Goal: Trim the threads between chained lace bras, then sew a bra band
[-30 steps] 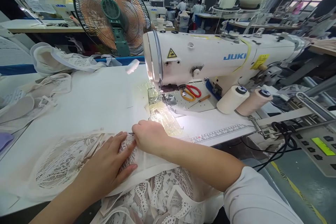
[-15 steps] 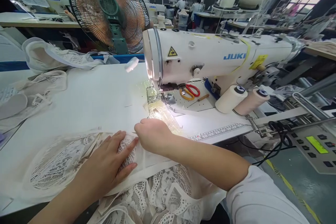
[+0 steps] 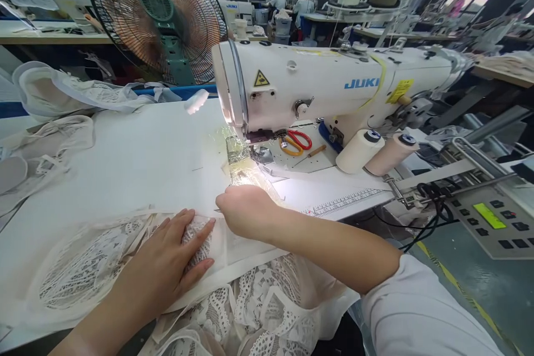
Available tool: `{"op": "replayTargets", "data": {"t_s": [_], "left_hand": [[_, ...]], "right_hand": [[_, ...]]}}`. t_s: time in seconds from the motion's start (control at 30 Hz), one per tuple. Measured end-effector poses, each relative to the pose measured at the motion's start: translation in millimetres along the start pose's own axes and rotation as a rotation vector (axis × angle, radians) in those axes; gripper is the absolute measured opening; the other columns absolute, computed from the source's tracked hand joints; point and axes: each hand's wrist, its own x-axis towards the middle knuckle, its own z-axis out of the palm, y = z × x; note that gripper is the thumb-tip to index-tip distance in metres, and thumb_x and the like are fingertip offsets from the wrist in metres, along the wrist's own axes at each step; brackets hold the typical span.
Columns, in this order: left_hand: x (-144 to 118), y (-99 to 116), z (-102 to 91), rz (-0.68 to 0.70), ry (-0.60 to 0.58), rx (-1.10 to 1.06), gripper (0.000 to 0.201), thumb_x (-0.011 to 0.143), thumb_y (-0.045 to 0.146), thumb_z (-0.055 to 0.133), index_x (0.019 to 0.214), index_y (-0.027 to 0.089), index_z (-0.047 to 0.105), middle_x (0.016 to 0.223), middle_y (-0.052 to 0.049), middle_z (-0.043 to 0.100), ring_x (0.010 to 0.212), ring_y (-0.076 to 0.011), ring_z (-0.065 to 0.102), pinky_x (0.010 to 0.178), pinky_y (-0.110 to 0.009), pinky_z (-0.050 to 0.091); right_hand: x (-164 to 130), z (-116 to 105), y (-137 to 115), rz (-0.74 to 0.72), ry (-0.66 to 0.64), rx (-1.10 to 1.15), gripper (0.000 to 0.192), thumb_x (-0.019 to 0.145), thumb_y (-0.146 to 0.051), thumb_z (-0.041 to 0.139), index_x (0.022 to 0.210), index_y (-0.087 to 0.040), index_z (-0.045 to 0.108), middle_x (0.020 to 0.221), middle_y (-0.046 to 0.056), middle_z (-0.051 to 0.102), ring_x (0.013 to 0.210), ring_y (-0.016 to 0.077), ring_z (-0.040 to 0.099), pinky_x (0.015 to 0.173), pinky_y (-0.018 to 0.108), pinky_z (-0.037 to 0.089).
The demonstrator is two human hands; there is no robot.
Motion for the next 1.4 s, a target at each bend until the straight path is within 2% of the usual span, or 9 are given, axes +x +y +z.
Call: {"op": "replayTargets", "data": {"t_s": [0.13,0.27,0.6,0.9,1.0,1.1,1.17,1.27,1.4], "left_hand": [[1,0,-1.2,0.012,-0.001,0.016,0.045,0.08,0.039,0.052,0.115,0.012,0.057,0.112,-0.027,0.055,0.103,-0.0395,0.055,0.081,-0.052,0.048],[0,0,-2.3,0.025,-0.004,0.039,0.045,0.08,0.04,0.05,0.115,0.012,0.058,0.111,-0.027,0.055,0.102,-0.0392,0.056,0.08,-0.051,0.049],[2,0,-4.3,0.029,-0.011,0.045,0.043,0.079,0.038,0.052,0.114,0.013,0.059,0.112,-0.026,0.054,0.102,-0.0386,0.056,0.081,-0.05,0.049],[2,-1,-3.6,0.018,-0.038,0.043,0.044,0.082,0.041,0.046,0.115,0.014,0.058,0.113,-0.025,0.055,0.105,-0.0385,0.055,0.081,-0.051,0.048],[4,0,-4.8,0.034,-0.034,0.046,0.044,0.082,0.04,0.047,0.113,0.013,0.059,0.111,-0.026,0.055,0.103,-0.0393,0.056,0.079,-0.051,0.049],[4,1,-6.1,0.027,-0.035,0.049,0.043,0.082,0.039,0.047,0.114,0.013,0.059,0.111,-0.026,0.055,0.103,-0.0388,0.056,0.079,-0.051,0.049],[4,1,-7.4,0.024,-0.044,0.05,0.043,0.081,0.039,0.047,0.114,0.014,0.059,0.111,-0.026,0.056,0.102,-0.0383,0.056,0.079,-0.051,0.049],[3,-5,-10.9,0.016,-0.091,0.043,0.045,0.081,0.039,0.046,0.118,0.016,0.057,0.112,-0.025,0.056,0.102,-0.0374,0.057,0.08,-0.052,0.048],[5,-22,-17.0,0.006,-0.195,0.045,0.043,0.081,0.035,0.043,0.119,0.02,0.056,0.116,-0.023,0.055,0.104,-0.0366,0.055,0.083,-0.056,0.044]], "right_hand": [[7,7,-5,-0.024,0.03,0.041,0.015,0.082,-0.015,0.044,0.084,-0.015,0.059,0.08,0.005,0.059,0.071,0.0164,0.054,0.052,0.025,0.032],[14,13,-8,-0.044,0.021,0.05,0.012,0.081,-0.014,0.047,0.08,-0.015,0.058,0.078,0.005,0.058,0.065,0.0152,0.053,0.049,0.025,0.03],[-6,7,5,-0.008,0.029,0.031,0.016,0.081,-0.011,0.043,0.079,-0.014,0.059,0.077,0.005,0.058,0.066,0.0153,0.051,0.05,0.026,0.03],[-2,17,5,-0.03,0.037,0.073,0.015,0.082,-0.013,0.044,0.081,-0.014,0.059,0.078,0.005,0.058,0.068,0.0153,0.052,0.05,0.025,0.03],[-6,13,9,-0.053,0.021,0.065,0.014,0.078,-0.01,0.046,0.079,-0.014,0.059,0.077,0.004,0.057,0.066,0.0152,0.051,0.048,0.025,0.028],[-15,3,15,-0.012,-0.03,0.043,0.014,0.078,-0.008,0.046,0.075,-0.014,0.058,0.076,0.005,0.058,0.066,0.0154,0.051,0.049,0.025,0.028],[-22,-4,19,0.045,-0.003,0.105,0.013,0.079,-0.01,0.046,0.074,-0.014,0.057,0.077,0.005,0.058,0.068,0.0153,0.051,0.052,0.025,0.03],[-33,-7,23,0.139,0.138,0.366,0.009,0.082,-0.016,0.046,0.076,-0.016,0.053,0.075,0.003,0.057,0.068,0.0137,0.049,0.057,0.024,0.034],[-43,7,18,0.221,0.164,0.74,0.007,0.084,-0.019,0.041,0.082,-0.017,0.048,0.075,0.002,0.057,0.066,0.0128,0.05,0.057,0.023,0.037]]}}
